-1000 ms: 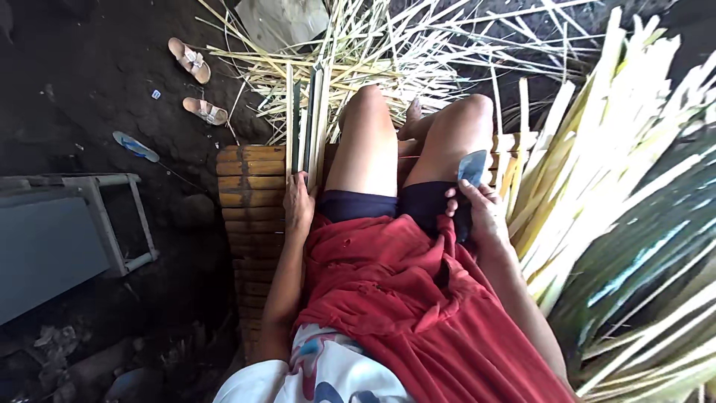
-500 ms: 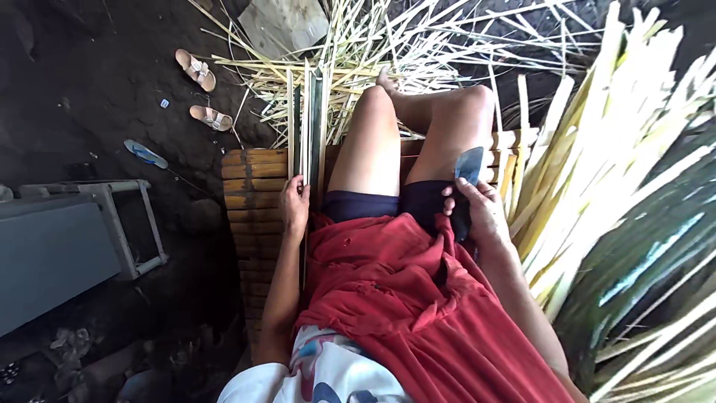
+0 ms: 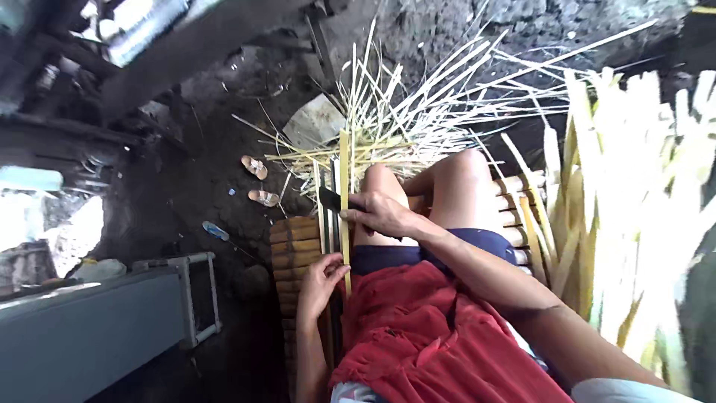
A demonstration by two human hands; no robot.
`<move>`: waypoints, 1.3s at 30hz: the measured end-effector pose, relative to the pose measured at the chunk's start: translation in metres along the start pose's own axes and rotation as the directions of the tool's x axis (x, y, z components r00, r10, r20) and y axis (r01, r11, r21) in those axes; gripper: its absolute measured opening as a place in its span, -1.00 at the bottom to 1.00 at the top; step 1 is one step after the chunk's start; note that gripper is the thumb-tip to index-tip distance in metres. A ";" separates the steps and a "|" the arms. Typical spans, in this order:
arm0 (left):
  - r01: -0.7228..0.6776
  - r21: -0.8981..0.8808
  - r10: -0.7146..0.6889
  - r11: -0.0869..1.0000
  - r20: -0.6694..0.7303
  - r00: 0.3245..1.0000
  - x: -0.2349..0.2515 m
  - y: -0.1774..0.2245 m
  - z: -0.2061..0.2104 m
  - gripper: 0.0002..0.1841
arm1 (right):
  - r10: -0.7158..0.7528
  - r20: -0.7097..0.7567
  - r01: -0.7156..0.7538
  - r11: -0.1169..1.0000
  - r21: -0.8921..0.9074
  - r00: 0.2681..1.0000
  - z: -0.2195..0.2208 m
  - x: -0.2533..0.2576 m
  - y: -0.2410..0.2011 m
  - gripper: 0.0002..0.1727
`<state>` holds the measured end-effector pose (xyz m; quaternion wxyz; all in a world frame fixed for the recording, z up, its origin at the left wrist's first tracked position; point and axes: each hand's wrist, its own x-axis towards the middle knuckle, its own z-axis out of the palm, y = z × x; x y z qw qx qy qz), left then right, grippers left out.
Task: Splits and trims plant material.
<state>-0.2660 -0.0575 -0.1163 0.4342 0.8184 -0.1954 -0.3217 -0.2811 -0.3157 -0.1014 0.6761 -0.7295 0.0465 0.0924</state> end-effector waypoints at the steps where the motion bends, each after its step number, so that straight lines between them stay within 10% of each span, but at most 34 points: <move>1: -0.085 0.100 0.100 0.991 -0.145 0.984 0.000 0.018 -0.008 -0.76 | -0.016 0.020 0.018 0.998 -0.056 1.000 0.000 0.005 -0.007 -0.70; 5: -0.407 0.271 0.488 0.872 -0.529 0.695 0.029 0.111 -0.021 -0.58 | -0.071 0.132 0.092 0.982 -0.165 0.989 0.002 0.008 -0.021 -0.63; 7: -0.438 0.280 0.520 0.854 -0.470 0.713 0.049 0.149 -0.019 -0.38 | -0.110 0.153 0.136 0.976 -0.172 0.982 0.004 -0.001 -0.032 -0.63; 15: -0.651 -0.417 0.491 0.634 -0.433 0.756 0.061 0.181 0.016 -0.76 | -0.231 -0.134 0.199 0.956 -0.216 0.964 -0.059 -0.046 -0.061 -0.78; 19: -0.625 -0.457 0.441 0.632 -0.451 0.776 0.053 0.193 0.027 -0.82 | -0.430 -0.139 0.444 0.891 0.096 0.892 -0.070 -0.074 -0.111 -0.79; 39: -0.605 -0.439 0.420 0.665 -0.449 0.788 0.049 0.206 0.040 -0.83 | -0.577 0.011 0.575 0.812 -0.097 0.817 -0.086 -0.082 -0.133 -0.84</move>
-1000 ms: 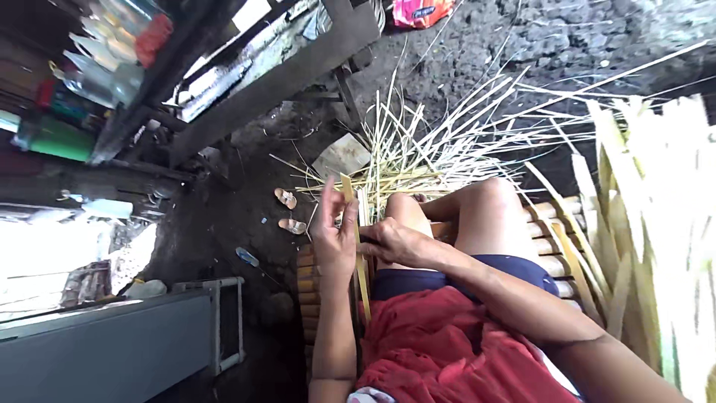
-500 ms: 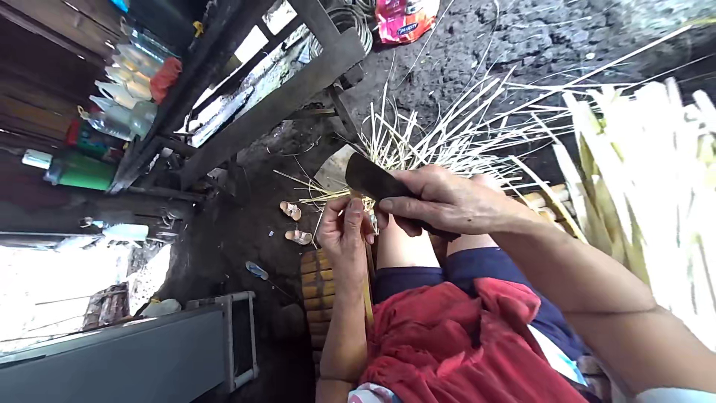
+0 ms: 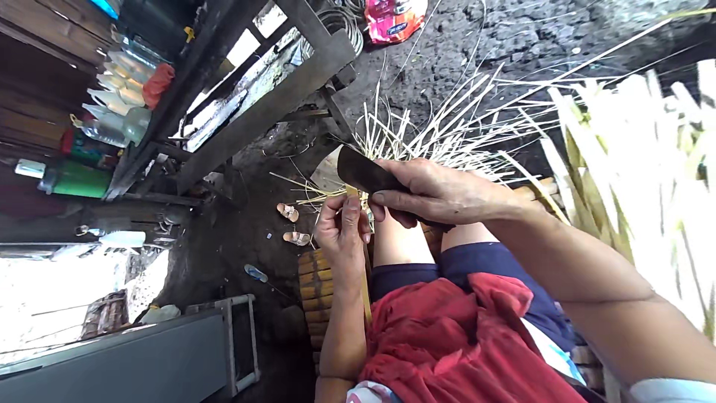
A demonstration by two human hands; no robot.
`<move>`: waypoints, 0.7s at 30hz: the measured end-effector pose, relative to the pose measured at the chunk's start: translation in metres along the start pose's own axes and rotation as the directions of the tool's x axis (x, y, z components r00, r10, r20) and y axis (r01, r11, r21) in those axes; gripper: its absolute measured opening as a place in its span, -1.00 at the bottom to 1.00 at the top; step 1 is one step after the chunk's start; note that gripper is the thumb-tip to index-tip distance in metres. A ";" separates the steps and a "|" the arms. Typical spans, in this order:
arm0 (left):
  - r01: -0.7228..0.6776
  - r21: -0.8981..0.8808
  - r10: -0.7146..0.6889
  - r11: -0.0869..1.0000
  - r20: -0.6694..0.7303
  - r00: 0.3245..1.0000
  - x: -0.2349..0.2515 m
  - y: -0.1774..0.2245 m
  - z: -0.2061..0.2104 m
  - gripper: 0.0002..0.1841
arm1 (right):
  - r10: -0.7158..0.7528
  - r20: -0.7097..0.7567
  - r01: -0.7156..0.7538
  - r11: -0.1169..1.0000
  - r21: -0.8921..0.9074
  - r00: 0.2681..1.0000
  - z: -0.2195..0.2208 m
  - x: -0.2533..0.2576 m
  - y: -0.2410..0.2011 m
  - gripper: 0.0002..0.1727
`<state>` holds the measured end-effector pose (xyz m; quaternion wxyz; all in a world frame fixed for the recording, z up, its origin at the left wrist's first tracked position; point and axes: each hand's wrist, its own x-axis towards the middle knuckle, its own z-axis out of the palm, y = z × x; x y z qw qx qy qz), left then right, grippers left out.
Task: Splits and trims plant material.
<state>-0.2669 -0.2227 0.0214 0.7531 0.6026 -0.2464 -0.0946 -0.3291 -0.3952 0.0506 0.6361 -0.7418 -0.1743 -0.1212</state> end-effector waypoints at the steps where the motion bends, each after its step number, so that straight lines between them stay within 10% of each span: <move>1: 0.006 -0.009 -0.006 1.000 -0.004 1.000 0.000 0.000 0.000 -0.83 | 0.001 0.003 -0.001 1.000 -0.005 1.000 0.000 0.000 0.000 -0.85; 21: -0.117 0.030 0.113 0.993 0.101 0.988 -0.005 0.010 -0.004 -0.92 | 0.272 0.218 -0.220 0.947 -0.235 0.937 -0.010 0.012 -0.052 -0.78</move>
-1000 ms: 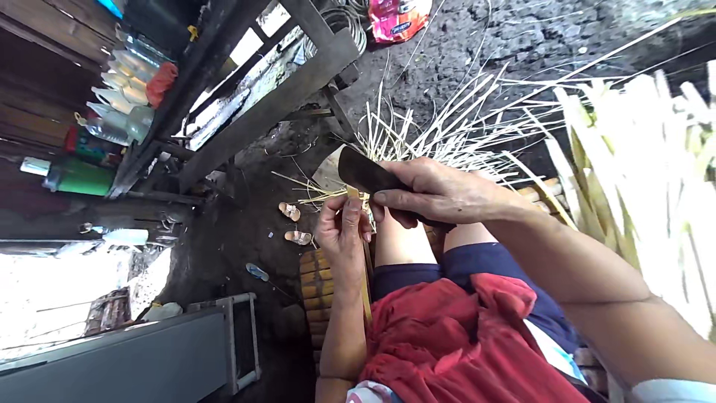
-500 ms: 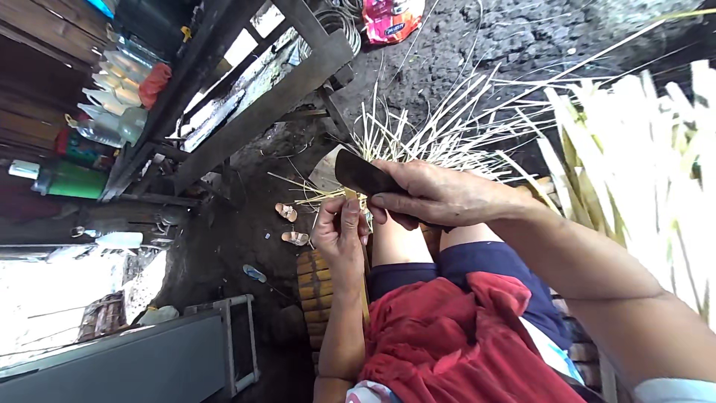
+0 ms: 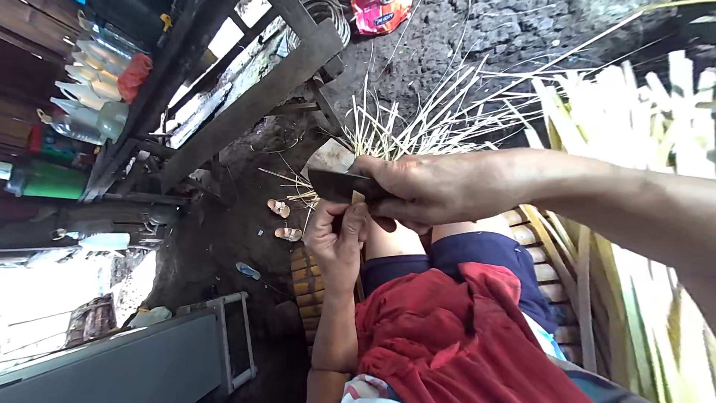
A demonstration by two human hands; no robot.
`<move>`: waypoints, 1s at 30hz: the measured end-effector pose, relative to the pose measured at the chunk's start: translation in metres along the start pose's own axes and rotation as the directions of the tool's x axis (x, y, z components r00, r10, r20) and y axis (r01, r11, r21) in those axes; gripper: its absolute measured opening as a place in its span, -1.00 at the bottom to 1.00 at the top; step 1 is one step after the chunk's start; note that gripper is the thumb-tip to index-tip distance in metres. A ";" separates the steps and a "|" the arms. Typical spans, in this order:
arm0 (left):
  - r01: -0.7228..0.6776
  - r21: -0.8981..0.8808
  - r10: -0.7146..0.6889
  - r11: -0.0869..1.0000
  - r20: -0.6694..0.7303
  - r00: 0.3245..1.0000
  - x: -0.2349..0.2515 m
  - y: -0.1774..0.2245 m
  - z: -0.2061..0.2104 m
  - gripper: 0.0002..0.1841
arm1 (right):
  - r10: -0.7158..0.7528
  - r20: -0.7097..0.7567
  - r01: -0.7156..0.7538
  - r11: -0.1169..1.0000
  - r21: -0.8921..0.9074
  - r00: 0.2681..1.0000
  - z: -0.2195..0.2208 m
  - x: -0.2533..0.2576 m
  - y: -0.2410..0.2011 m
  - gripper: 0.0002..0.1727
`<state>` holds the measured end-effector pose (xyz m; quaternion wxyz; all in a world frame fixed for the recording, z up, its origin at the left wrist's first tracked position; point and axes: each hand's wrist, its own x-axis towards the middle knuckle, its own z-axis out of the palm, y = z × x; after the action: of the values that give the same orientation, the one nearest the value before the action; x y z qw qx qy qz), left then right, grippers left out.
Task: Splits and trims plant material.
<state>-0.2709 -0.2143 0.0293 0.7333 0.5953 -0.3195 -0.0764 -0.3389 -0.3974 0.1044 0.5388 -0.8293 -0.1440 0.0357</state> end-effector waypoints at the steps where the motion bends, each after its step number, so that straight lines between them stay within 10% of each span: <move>1: 0.017 0.002 -0.017 1.000 -0.005 1.000 0.001 0.001 0.000 -0.93 | 0.011 -0.008 -0.012 0.998 -0.068 1.000 0.003 -0.001 0.000 -0.67; 6: 0.168 -0.132 -0.144 0.977 0.170 0.975 0.019 0.016 -0.004 -0.89 | -0.059 -0.166 0.008 0.957 -0.291 0.984 -0.007 -0.008 0.001 -0.52; 8: 0.073 -0.128 -0.023 0.989 0.351 0.936 0.041 0.024 -0.006 -0.66 | -0.177 -0.329 0.106 0.969 -0.222 0.927 -0.021 -0.010 0.004 -0.70; 12: 0.000 -0.236 0.071 0.972 0.291 0.954 0.073 0.000 0.042 -0.51 | -0.339 -0.600 0.188 0.935 -0.302 0.725 -0.019 -0.018 -0.004 -0.71; 16: 0.191 -0.788 0.198 0.585 0.368 0.908 0.099 -0.026 0.094 -0.52 | -0.523 -0.648 0.027 0.789 -0.614 0.554 -0.012 -0.024 0.006 -0.70; 20: 0.337 -0.807 -0.161 0.485 0.297 0.941 0.116 -0.035 0.072 -0.37 | -0.590 -0.672 -0.032 0.740 -0.672 0.447 -0.010 -0.052 0.008 -0.71; 23: 0.405 -0.705 -0.074 0.582 0.450 0.890 0.096 -0.036 0.066 -0.32 | -0.514 -0.723 -0.153 0.757 -0.636 0.461 -0.018 -0.041 0.023 -0.66; 26: 0.583 -0.625 -0.290 0.520 0.513 0.808 0.076 -0.024 0.075 -0.46 | -0.331 -0.813 -0.141 0.885 -0.443 0.479 -0.028 -0.033 0.045 -0.64; 30: 0.488 -0.713 -0.376 0.503 0.328 0.867 0.074 -0.032 0.061 -0.57 | -0.255 -0.646 -0.063 0.902 -0.426 0.719 0.037 -0.020 0.069 -0.61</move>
<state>-0.2380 -0.3102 0.0331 0.8507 0.2734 -0.1422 -0.4258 -0.3522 -0.3970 0.0245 0.3636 -0.8691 0.0181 -0.3350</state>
